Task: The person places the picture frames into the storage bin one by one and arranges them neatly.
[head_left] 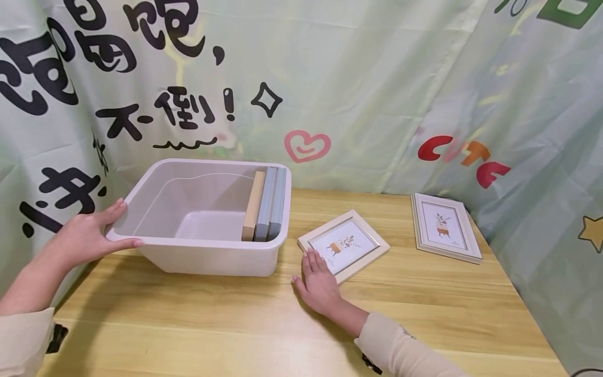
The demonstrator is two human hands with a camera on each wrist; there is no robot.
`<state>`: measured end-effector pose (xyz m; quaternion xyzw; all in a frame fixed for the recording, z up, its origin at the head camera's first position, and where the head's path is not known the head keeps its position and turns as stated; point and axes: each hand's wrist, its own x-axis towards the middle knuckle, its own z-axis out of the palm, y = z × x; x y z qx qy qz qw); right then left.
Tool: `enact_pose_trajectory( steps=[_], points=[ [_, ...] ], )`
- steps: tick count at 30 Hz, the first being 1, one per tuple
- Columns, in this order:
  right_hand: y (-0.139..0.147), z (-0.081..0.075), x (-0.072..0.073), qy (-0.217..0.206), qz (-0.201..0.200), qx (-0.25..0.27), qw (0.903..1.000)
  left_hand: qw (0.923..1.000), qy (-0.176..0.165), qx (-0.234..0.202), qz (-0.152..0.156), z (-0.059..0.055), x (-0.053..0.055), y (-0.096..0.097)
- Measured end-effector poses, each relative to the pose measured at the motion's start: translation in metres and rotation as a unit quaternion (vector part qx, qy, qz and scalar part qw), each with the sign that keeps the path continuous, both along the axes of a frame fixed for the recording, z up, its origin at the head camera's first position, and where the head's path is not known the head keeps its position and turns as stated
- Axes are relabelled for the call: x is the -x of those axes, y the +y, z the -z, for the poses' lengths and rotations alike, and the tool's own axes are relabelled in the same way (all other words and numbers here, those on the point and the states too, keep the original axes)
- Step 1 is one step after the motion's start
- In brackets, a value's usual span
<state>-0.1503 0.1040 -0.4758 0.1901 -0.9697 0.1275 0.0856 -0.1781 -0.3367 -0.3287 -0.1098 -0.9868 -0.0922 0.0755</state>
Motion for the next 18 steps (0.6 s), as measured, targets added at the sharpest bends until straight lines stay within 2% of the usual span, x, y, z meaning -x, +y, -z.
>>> enact_pose_trajectory(
  steps=[4, 7, 10, 13, 15, 18],
  points=[
    [0.002, -0.002, 0.001, -0.009, -0.008, 0.030, 0.9995, 1.0000, 0.002, -0.002, -0.001, 0.001, 0.000, -0.001],
    [0.010, -0.005, 0.005, 0.010, -0.026, 0.061, 0.9977, 1.0000, 0.003, -0.005, -0.001, 0.002, 0.000, -0.001],
    [0.024, -0.009, 0.013, 0.059, -0.059, 0.095, 0.9919, 1.0000, 0.004, -0.007, 0.001, 0.003, 0.000, -0.001],
    [0.042, -0.013, 0.025, 0.121, -0.086, 0.122, 0.9814, 0.9999, 0.008, -0.010, 0.000, 0.003, 0.000, -0.001],
    [0.053, -0.014, 0.032, 0.158, -0.089, 0.135, 0.9740, 0.9999, 0.011, -0.011, 0.001, 0.003, 0.000, -0.001],
    [0.069, -0.016, 0.039, 0.186, -0.086, 0.151, 0.9671, 0.9999, 0.012, -0.011, 0.001, 0.003, 0.000, -0.001]
  ],
)
